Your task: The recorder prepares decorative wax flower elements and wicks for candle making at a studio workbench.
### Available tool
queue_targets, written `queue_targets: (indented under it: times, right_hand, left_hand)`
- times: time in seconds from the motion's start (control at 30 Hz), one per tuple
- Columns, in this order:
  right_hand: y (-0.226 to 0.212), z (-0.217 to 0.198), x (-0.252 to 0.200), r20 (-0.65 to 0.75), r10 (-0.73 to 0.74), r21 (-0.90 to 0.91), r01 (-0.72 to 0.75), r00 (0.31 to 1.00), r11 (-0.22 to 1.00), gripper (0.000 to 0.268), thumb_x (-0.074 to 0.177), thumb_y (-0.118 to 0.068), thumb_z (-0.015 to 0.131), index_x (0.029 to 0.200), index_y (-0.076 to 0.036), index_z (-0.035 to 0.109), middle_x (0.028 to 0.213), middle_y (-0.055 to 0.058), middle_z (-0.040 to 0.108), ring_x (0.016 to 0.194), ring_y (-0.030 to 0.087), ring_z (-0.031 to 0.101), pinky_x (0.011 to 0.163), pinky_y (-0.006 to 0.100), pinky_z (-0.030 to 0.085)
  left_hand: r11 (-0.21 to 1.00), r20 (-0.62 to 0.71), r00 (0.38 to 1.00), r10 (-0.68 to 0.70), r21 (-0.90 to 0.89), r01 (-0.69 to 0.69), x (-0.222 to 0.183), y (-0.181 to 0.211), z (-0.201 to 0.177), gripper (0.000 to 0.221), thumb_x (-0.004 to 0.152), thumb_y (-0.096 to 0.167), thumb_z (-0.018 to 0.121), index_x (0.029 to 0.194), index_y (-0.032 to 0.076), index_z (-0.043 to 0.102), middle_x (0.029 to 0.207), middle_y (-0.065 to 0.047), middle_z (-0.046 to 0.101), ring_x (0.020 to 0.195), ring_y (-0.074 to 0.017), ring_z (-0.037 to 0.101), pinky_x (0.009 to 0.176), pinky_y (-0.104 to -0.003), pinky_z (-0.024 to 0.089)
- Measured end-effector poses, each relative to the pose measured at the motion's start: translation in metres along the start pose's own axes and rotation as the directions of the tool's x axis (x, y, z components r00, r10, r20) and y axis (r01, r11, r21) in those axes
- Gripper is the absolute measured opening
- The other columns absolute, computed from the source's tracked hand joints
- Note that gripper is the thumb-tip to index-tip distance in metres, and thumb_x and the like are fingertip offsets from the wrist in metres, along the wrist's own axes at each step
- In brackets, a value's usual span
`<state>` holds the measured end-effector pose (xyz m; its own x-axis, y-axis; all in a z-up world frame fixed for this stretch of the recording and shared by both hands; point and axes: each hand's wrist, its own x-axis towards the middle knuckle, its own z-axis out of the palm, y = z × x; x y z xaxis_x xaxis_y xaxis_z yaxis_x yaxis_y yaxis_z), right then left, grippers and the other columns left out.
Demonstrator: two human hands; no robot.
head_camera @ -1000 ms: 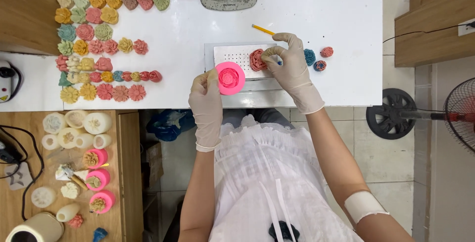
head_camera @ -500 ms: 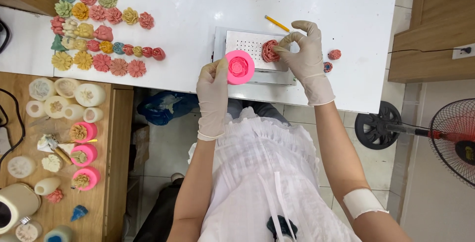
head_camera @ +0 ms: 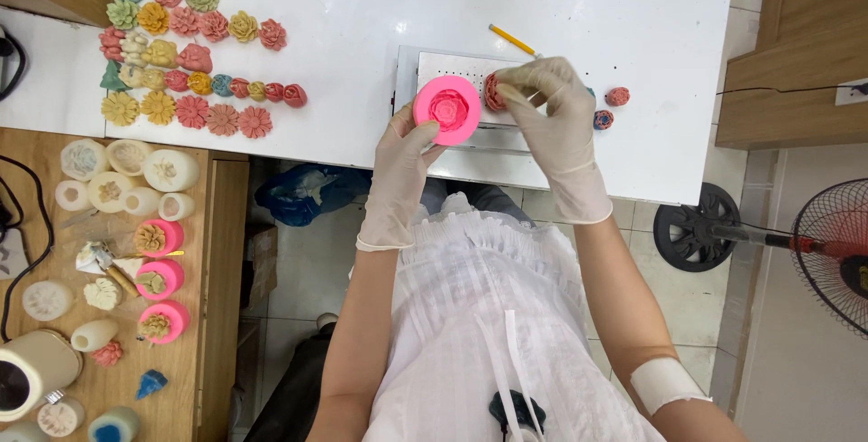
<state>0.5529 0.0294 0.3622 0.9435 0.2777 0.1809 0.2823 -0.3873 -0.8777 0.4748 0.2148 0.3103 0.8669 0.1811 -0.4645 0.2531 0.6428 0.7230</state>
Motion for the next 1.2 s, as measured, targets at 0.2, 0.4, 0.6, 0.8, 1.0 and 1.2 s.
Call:
queue_targets:
  times: [0.2, 0.4, 0.6, 0.8, 1.0, 1.2]
  right_hand:
    - [-0.026, 0.016, -0.016, 0.141, -0.225, 0.001, 0.227, 0.964, 0.974, 0.024, 0.089, -0.007, 0.084, 0.112, -0.006, 0.077, 0.099, 0.006, 0.066, 0.091, 0.016, 0.067, 0.079, 0.028, 0.057]
    - [-0.017, 0.015, -0.01, 0.153, -0.354, -0.181, 0.378, 0.923, 0.908, 0.026, 0.083, -0.009, 0.089, 0.107, -0.007, 0.08, 0.094, 0.008, 0.066, 0.091, 0.025, 0.065, 0.077, 0.035, 0.054]
    - [-0.013, 0.017, -0.015, 0.124, -0.271, -0.238, 0.293, 0.955, 0.926, 0.028, 0.081, -0.011, 0.09, 0.107, -0.008, 0.081, 0.097, 0.009, 0.065, 0.089, 0.025, 0.064, 0.075, 0.036, 0.054]
    - [0.007, 0.021, -0.019, 0.169, -0.352, -0.284, 0.388, 0.921, 0.877, 0.026, 0.082, -0.009, 0.088, 0.102, -0.003, 0.073, 0.102, 0.009, 0.065, 0.096, 0.029, 0.064, 0.082, 0.037, 0.054]
    - [0.028, 0.028, -0.018, 0.237, -0.455, -0.189, 0.5, 0.859, 0.845, 0.026, 0.08, -0.005, 0.084, 0.099, -0.002, 0.067, 0.103, 0.012, 0.061, 0.098, 0.031, 0.06, 0.087, 0.04, 0.053]
    - [0.024, 0.031, -0.017, 0.151, -0.369, -0.273, 0.398, 0.917, 0.876, 0.021, 0.086, -0.009, 0.084, 0.097, -0.002, 0.069, 0.098, 0.012, 0.06, 0.095, 0.031, 0.06, 0.084, 0.04, 0.053]
  left_hand:
    - [0.998, 0.099, 0.993, 0.067, -0.019, -0.065, -0.005, 0.001, 0.001, 0.052, 0.094, 0.008, 0.063, 0.143, -0.006, 0.053, 0.129, -0.013, 0.064, 0.117, -0.0186, 0.065, 0.106, -0.035, 0.055]
    - [0.989, 0.086, 0.992, 0.089, 0.113, -0.098, -0.011, 0.005, 0.004, 0.053, 0.094, 0.013, 0.067, 0.143, -0.004, 0.054, 0.128, -0.012, 0.065, 0.114, -0.0157, 0.065, 0.102, -0.032, 0.056]
    - [0.975, 0.086, 0.982, 0.166, 0.132, -0.176, -0.009, -0.009, 0.007, 0.053, 0.092, 0.008, 0.072, 0.142, -0.003, 0.058, 0.124, -0.008, 0.068, 0.106, -0.012, 0.066, 0.094, -0.026, 0.055]
    - [0.941, 0.03, 0.983, 0.179, 0.288, -0.18, -0.017, -0.014, 0.015, 0.049, 0.092, 0.007, 0.074, 0.139, -0.002, 0.063, 0.107, -0.006, 0.072, 0.092, -0.0095, 0.065, 0.078, -0.024, 0.054]
    - [0.933, 0.031, 0.984, 0.173, 0.316, -0.174, -0.013, -0.019, 0.008, 0.046, 0.091, 0.006, 0.074, 0.136, -0.003, 0.065, 0.108, -0.007, 0.072, 0.095, -0.0113, 0.068, 0.081, -0.024, 0.056]
    - [0.956, 0.009, 0.987, 0.163, 0.245, -0.16, 0.001, -0.03, -0.001, 0.047, 0.093, 0.007, 0.073, 0.137, -0.005, 0.063, 0.115, -0.01, 0.071, 0.103, -0.0136, 0.067, 0.088, -0.025, 0.056]
